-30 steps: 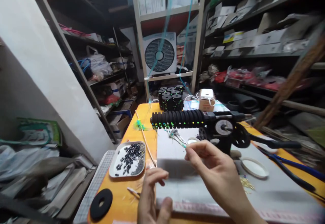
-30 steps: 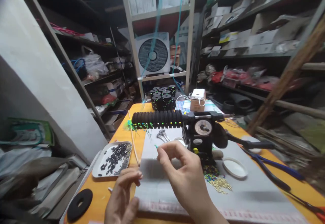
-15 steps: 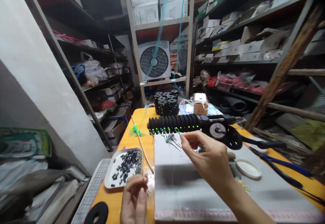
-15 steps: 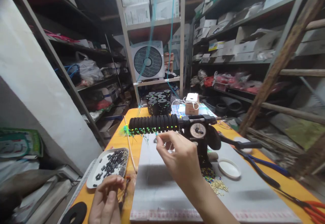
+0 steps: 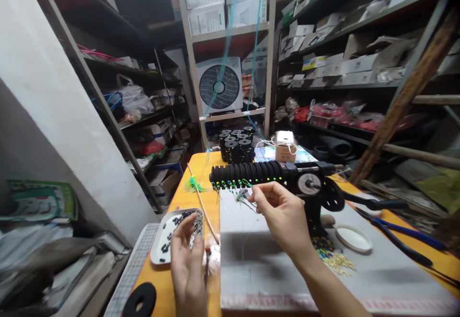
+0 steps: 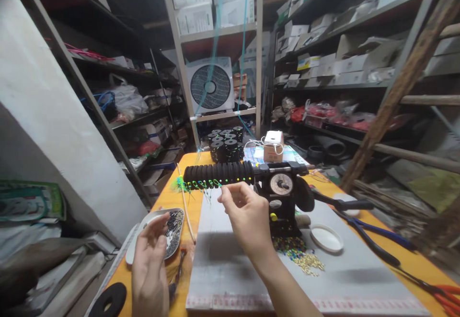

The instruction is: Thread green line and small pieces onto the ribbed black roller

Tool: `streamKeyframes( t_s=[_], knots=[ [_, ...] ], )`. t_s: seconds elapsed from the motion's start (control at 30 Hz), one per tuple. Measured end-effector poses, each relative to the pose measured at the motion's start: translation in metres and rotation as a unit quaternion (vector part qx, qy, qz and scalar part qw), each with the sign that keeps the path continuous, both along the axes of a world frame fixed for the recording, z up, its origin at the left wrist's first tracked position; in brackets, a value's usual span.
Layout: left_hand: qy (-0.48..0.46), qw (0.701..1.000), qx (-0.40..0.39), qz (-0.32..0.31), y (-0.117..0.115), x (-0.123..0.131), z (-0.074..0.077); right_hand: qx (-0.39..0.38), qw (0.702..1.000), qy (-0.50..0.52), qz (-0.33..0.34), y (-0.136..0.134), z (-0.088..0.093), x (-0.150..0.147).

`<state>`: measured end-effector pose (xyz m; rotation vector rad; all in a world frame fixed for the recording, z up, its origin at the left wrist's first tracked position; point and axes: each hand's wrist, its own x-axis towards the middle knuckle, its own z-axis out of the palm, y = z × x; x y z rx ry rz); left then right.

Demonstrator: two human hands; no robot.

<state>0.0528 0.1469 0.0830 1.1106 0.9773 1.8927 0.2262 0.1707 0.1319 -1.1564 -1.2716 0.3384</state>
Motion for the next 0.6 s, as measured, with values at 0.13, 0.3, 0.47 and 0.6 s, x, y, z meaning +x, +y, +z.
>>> streamKeyframes(
  t_s=[0.13,0.3,0.47,0.6],
  knots=[
    [-0.050,0.986,-0.084,-0.133,0.023,0.007,0.021,-0.018,0.998,-0.058,0.024,-0.007,-0.006,0.001],
    [-0.113,0.931,-0.151,-0.312,0.041,0.030,0.046,-0.021,0.980,-0.196,0.039,-0.033,-0.010,0.012],
    [-0.134,0.888,-0.171,-0.405,0.030,0.049,0.058,0.065,0.955,-0.288,-0.024,-0.045,0.010,0.041],
    [-0.153,0.880,-0.178,-0.413,0.014,0.055,0.049,0.182,0.872,-0.444,-0.098,-0.023,0.032,0.051]
  ],
)
